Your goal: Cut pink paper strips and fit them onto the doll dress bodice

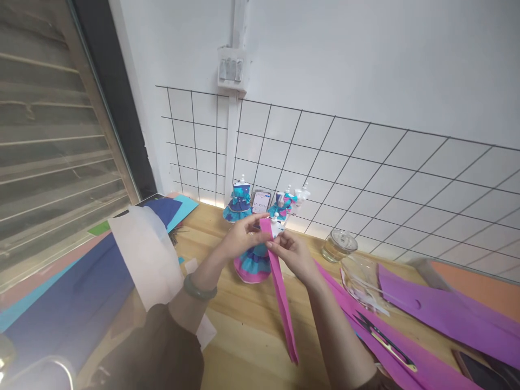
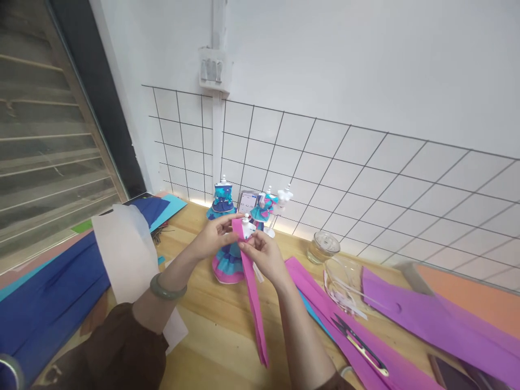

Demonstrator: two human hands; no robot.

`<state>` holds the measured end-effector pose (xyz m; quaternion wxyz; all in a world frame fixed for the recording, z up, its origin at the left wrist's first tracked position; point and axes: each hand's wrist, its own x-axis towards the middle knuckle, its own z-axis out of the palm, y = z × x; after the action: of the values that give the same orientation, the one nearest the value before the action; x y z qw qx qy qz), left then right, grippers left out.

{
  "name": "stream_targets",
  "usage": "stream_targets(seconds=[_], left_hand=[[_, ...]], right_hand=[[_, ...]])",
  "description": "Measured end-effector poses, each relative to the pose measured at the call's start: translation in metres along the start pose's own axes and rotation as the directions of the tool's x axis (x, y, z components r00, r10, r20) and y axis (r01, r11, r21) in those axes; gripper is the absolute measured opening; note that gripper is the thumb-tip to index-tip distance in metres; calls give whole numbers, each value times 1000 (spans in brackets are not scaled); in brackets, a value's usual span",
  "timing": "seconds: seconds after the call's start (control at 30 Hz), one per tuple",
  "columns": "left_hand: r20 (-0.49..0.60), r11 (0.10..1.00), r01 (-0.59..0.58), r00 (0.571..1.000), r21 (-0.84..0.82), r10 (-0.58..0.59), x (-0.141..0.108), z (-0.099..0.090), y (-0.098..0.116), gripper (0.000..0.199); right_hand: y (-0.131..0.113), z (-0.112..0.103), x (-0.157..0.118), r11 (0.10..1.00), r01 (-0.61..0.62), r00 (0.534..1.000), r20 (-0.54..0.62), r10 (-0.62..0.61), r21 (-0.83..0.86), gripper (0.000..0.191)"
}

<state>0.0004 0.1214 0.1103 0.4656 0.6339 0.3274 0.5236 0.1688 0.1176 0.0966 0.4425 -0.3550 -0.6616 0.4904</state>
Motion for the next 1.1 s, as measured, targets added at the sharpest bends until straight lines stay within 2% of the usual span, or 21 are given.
stream_targets(seconds=[0.1,0.23,0.33,0.5,0.73,0.87,0.93,1.1], left_hand=[[-5,1000,10,1000,20,-10,-5,6,-2,66],[-78,995,-17,997,-95,9,-4,10,-8,59],[-56,985,-17,998,-170,8,-1,7,-14,56],[-95,975,-5,995,-220,-17,3,-1,-16,54],[-67,959,26,997,-281,-47,1,0,-5,51],[-50,941,93,992,-325,-115,-1,6,-3,49],[-43,930,116,989,-349,-140,-1,10,-3,50],[-39,929,120,989,-350,-143,-2,13,-2,47]], right_hand=[[0,2,-1,1000,12,1000,-18,-12,-23,29],[1,3,-3,999,3,1000,-20,-4,-34,28],[1,4,-5,1000,0,1000,-17,0,-26,28],[2,4,-9,999,-29,998,-49,30,17,43],[3,8,-22,997,7,973,-230,11,78,49],[4,17,-33,999,36,916,-400,-20,32,36],[4,20,-37,999,35,895,-445,-31,1,29],[2,19,-39,998,6,942,-333,-27,-66,25]])
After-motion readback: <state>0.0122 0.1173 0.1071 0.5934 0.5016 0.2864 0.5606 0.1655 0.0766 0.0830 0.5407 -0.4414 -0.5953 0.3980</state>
